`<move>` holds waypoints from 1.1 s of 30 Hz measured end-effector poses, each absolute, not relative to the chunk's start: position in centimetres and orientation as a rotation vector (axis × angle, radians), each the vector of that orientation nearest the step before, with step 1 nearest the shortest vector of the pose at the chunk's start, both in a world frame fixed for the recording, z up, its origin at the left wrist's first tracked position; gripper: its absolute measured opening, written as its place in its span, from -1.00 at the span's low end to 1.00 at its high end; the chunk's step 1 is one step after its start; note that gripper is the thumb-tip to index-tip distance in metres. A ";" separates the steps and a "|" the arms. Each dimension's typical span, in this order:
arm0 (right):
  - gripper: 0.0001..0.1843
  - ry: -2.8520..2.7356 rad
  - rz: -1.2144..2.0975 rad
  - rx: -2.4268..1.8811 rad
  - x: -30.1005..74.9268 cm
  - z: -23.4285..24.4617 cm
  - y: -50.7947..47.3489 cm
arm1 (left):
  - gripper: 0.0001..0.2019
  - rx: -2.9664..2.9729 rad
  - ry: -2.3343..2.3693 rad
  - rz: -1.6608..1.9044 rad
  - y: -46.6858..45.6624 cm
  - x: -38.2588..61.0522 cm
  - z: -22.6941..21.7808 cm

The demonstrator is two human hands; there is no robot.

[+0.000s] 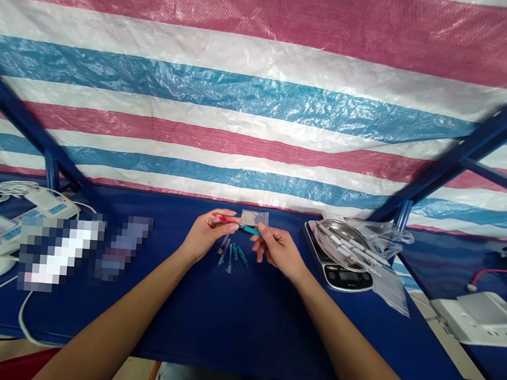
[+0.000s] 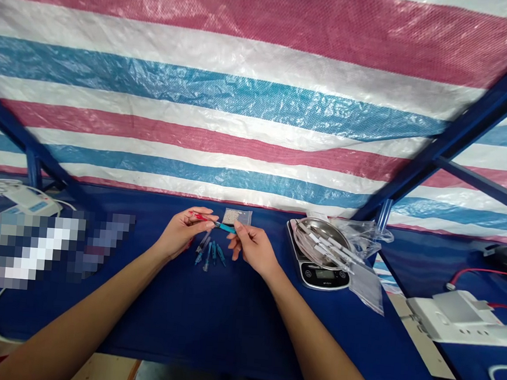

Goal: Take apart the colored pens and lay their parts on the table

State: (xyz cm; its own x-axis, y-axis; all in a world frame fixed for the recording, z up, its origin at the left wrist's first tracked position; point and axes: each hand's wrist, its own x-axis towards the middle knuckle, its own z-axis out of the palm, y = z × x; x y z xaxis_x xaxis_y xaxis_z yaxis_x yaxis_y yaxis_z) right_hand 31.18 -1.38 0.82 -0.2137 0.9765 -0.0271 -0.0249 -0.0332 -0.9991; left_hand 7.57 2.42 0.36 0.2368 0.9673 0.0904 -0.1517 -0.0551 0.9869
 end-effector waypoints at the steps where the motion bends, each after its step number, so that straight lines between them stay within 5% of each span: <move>1: -0.46 -1.333 1.385 -1.090 31.1 0.9 -1.4 | -0.46 1.262 0.889 1.145 2.4 7.6 0.3; 20: -0.52 -1.339 1.353 -1.053 32.1 1.3 -0.9 | -0.40 1.339 0.805 0.994 2.2 7.7 0.5; 33: -0.53 -1.507 1.314 -1.116 31.6 0.9 -1.3 | -0.81 2.015 0.994 0.901 2.0 7.2 0.2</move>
State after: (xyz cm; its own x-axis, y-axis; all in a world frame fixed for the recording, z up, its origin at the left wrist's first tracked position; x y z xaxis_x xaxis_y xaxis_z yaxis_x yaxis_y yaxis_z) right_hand 31.59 -1.31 0.86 -0.2648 0.9638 0.0309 0.1007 0.0596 -0.9931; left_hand 7.16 1.98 0.22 0.4620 0.8443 0.2713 0.3532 -0.4558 0.8170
